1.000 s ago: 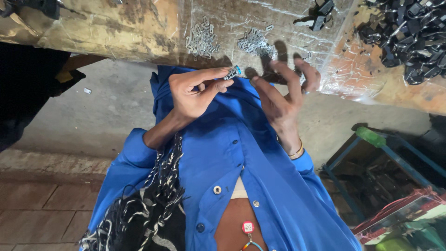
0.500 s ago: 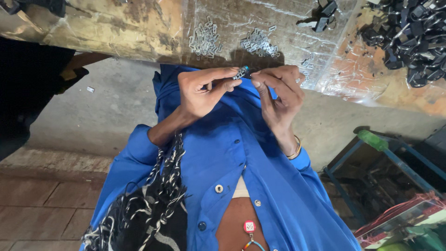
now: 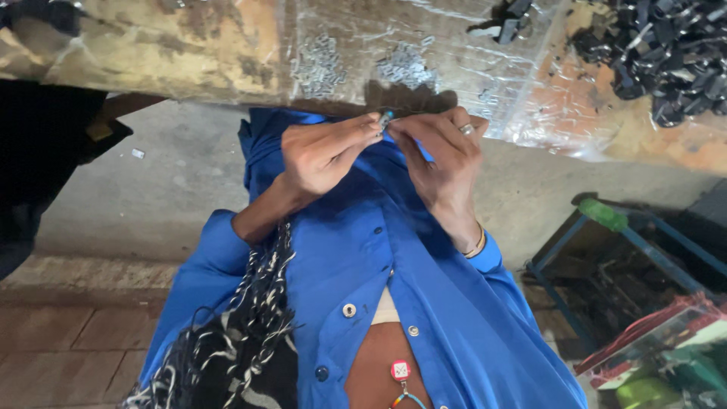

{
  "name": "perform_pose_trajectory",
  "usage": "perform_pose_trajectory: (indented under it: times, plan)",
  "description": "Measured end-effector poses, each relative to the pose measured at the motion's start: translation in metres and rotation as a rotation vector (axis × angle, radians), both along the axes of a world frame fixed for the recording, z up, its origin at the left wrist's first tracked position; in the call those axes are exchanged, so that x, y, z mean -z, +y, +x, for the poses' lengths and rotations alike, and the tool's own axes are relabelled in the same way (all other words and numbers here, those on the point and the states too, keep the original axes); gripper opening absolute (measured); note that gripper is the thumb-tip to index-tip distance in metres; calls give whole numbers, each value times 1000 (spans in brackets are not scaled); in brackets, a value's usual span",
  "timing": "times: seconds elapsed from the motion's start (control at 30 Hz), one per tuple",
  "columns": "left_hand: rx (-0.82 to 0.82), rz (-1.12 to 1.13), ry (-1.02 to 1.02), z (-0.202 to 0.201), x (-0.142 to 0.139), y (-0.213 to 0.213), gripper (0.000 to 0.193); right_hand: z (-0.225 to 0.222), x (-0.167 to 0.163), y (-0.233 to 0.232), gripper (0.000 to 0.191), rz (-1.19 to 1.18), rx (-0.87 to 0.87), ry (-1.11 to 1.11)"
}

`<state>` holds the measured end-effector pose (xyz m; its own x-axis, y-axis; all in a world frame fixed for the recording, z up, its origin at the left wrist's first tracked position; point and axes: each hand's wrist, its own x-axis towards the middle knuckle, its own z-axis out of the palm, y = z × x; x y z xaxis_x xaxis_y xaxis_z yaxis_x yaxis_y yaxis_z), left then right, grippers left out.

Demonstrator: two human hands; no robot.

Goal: The person assembles padlock cylinder components at a workbench. They pick small metal pins and springs from a compartment tray, insert them into a lock cylinder body held in their hands, and place finished cylinders back into the tray compartments.

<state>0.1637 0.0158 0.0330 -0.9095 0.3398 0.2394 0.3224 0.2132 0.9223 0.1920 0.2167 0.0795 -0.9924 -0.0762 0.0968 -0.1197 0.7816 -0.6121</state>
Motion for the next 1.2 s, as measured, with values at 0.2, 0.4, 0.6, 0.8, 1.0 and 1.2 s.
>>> perform_pose_trajectory:
  times: [0.2, 0.4, 0.6, 0.8, 1.0, 1.2]
  plan:
    - [5, 84, -129, 2, 0, 2, 22, 6, -5, 33, 22, -167, 391, -67]
    - [-42, 140, -301, 7, 4, 2, 21, 16, -1, 48, 41, 203, 121, 98]
    - [-53, 218, -388, 11, 9, -3, 20, 29, 10, 56, 29, 238, -38, 145]
    - [-59, 226, -401, 12, 9, -5, 21, 20, 15, 29, 23, -179, 63, 176]
    - [-79, 222, -391, 11, 9, -6, 22, 5, 9, -7, 22, -334, 35, 118]
    - [-74, 247, -382, 10, 6, -7, 22, -1, 7, -20, 22, -389, 116, 64]
